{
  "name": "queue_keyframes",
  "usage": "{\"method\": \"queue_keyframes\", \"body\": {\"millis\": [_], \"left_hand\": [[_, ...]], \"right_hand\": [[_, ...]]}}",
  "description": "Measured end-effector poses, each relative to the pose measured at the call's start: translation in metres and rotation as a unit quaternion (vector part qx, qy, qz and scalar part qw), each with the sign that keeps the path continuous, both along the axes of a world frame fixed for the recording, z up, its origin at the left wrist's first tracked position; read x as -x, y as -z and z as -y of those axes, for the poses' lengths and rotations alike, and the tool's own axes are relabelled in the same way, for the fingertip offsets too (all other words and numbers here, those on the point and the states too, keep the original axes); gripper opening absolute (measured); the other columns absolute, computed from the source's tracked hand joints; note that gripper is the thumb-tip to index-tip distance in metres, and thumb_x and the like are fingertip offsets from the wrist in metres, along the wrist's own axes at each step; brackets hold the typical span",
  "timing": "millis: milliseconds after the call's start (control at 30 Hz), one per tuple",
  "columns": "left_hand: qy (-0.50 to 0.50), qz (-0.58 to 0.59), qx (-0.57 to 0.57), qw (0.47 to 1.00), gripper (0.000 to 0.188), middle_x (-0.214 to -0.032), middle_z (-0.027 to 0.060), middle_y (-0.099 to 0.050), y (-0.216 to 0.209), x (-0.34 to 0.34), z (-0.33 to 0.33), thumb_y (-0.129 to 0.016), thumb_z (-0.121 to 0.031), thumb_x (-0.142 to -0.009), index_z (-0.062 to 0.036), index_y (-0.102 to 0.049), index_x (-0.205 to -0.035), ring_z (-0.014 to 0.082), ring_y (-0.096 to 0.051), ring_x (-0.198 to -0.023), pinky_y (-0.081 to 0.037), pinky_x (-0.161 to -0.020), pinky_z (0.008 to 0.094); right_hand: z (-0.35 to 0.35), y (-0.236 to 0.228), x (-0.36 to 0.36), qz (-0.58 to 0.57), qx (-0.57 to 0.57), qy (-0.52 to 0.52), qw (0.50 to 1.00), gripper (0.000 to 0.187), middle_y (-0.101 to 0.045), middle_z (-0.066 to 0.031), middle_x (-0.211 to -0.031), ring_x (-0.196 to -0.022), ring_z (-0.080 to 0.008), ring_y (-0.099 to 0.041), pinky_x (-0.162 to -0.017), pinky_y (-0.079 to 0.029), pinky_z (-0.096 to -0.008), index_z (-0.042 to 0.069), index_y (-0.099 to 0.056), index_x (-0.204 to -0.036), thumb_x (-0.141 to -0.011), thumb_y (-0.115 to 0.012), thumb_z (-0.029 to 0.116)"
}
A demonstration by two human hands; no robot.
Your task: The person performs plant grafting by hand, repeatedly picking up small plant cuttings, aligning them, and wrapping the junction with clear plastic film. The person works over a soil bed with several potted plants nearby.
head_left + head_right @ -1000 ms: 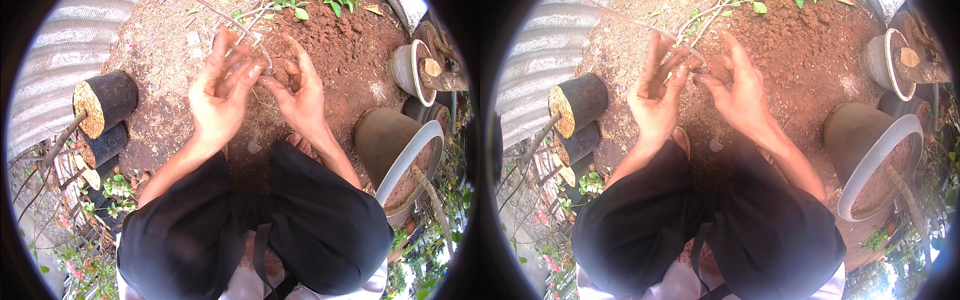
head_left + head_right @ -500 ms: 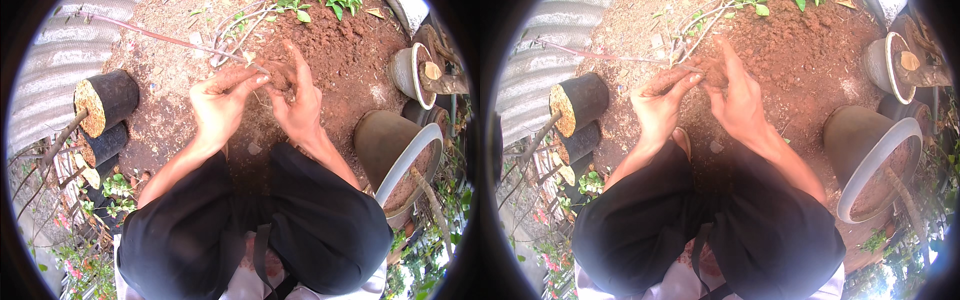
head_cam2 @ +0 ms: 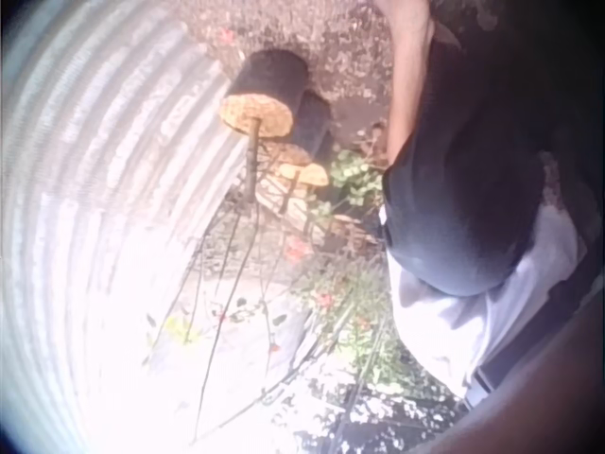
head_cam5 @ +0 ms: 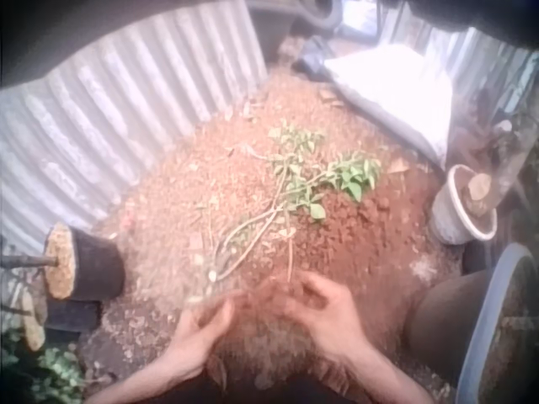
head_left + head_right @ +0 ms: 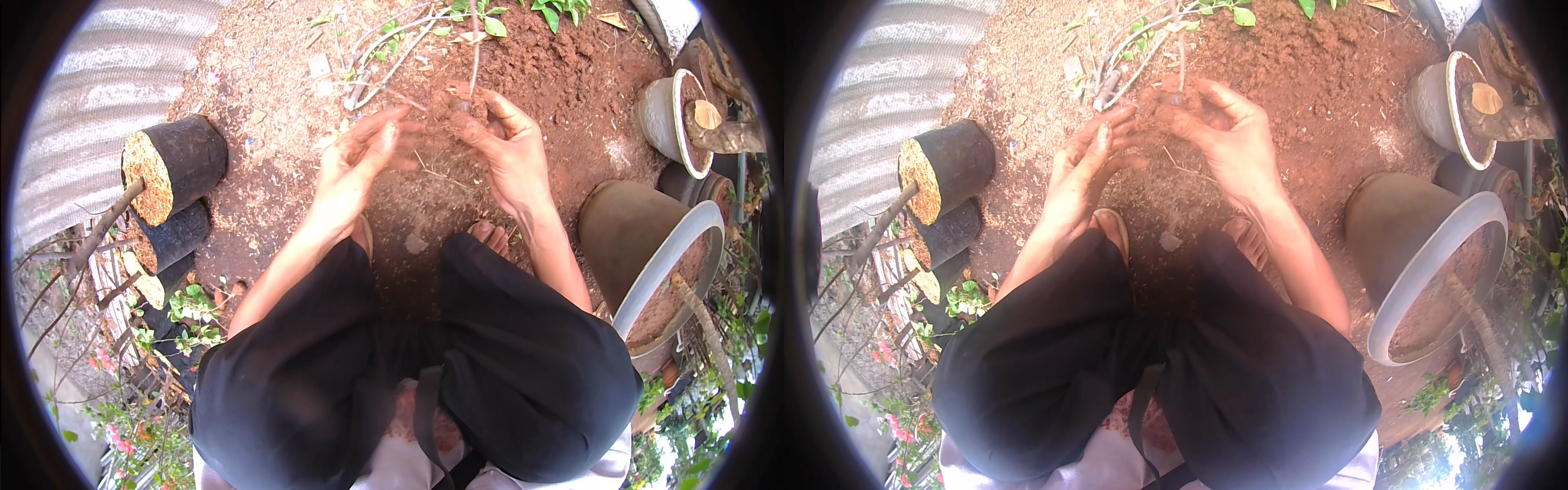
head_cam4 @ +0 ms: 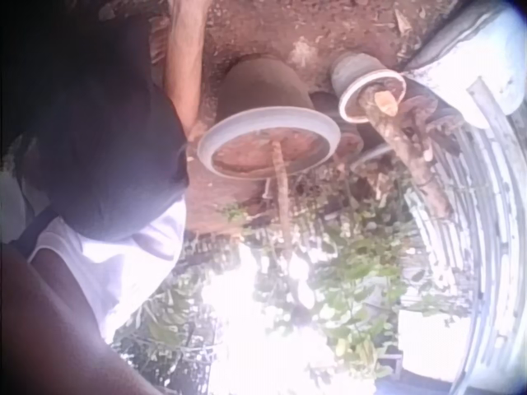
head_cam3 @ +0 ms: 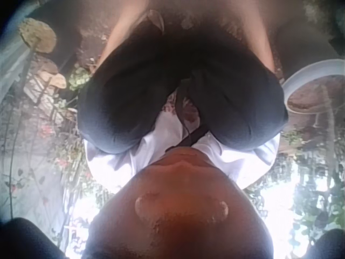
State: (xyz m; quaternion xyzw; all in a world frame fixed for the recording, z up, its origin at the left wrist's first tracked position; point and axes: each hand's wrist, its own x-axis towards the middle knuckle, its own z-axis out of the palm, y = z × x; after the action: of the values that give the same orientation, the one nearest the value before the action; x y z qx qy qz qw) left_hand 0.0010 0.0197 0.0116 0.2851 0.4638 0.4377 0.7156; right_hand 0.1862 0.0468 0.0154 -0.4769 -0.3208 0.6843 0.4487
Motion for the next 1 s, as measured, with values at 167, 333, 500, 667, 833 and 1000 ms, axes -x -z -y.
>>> {"method": "queue_keyframes", "body": {"millis": [167,333,500,667,833,1000], "left_hand": [[0.011,0.162,0.024,0.986,0.042,-0.124,0.0083,-0.056,0.007,-0.007,-0.007,-0.058,-0.022,-0.093,-0.0012,-0.049,-0.128,0.0187,-0.055,-0.109,-0.045,-0.093,0.0397],[0.005,0.050,0.085,0.995,0.038,-0.119,0.0054,-0.060,-0.009,-0.012,-0.009,-0.060,-0.023,-0.092,-0.0034,-0.055,-0.124,0.0156,-0.056,-0.106,-0.044,-0.093,0.0399],[-0.035,0.060,0.097,0.993,0.034,-0.113,0.0062,-0.062,-0.013,-0.016,-0.009,-0.060,-0.020,-0.091,-0.0019,-0.057,-0.120,0.0159,-0.058,-0.101,-0.049,-0.087,0.0363],[-0.114,0.108,0.135,0.978,0.034,-0.110,0.0087,-0.062,-0.006,-0.015,-0.011,-0.058,-0.016,-0.092,0.0012,-0.054,-0.121,0.0175,-0.061,-0.095,-0.051,-0.081,0.0330],[-0.086,0.124,0.114,0.982,0.034,-0.110,0.0069,-0.062,-0.012,-0.019,-0.007,-0.057,-0.015,-0.093,-0.0014,-0.054,-0.124,0.0163,-0.061,-0.094,-0.051,-0.083,0.0334],[-0.105,0.096,0.111,0.984,0.036,-0.112,0.0061,-0.062,-0.009,-0.023,-0.001,-0.058,-0.016,-0.093,-0.0034,-0.053,-0.126,0.0150,-0.060,-0.096,-0.050,-0.085,0.0335]], "right_hand": [[0.002,-0.006,0.006,0.014,-0.023,-0.033,0.999,0.039,-0.065,-0.0122,-0.107,-0.097,-0.0164,-0.063,-0.083,-0.053,-0.0286,-0.001,-0.057,-0.117,-0.080,-0.068,-0.002],[0.005,0.009,0.011,0.263,-0.217,-0.028,0.940,0.039,-0.066,-0.0109,-0.102,-0.093,-0.0188,-0.063,-0.080,-0.051,-0.0298,0.001,-0.063,-0.110,-0.073,-0.075,0.006],[0.005,0.007,0.009,0.356,-0.291,-0.058,0.886,0.051,-0.062,-0.0159,-0.103,-0.096,-0.0268,-0.062,-0.084,-0.048,-0.0327,0.000,-0.059,-0.115,-0.069,-0.079,0.012],[0.012,-0.003,0.012,0.413,-0.365,-0.088,0.830,0.066,-0.057,-0.0189,-0.118,-0.108,-0.0326,-0.057,-0.091,-0.046,-0.0376,-0.001,-0.050,-0.126,-0.068,-0.080,0.011],[0.020,0.004,0.021,0.431,-0.384,-0.038,0.816,0.064,-0.056,-0.0214,-0.119,-0.109,-0.0370,-0.055,-0.092,-0.046,-0.0398,-0.003,-0.049,-0.125,-0.069,-0.078,0.010],[0.018,0.012,0.020,0.418,-0.430,-0.015,0.800,0.050,-0.059,-0.0257,-0.112,-0.103,-0.0400,-0.058,-0.087,-0.049,-0.0412,-0.006,-0.055,-0.117,-0.073,-0.073,0.006]]}}
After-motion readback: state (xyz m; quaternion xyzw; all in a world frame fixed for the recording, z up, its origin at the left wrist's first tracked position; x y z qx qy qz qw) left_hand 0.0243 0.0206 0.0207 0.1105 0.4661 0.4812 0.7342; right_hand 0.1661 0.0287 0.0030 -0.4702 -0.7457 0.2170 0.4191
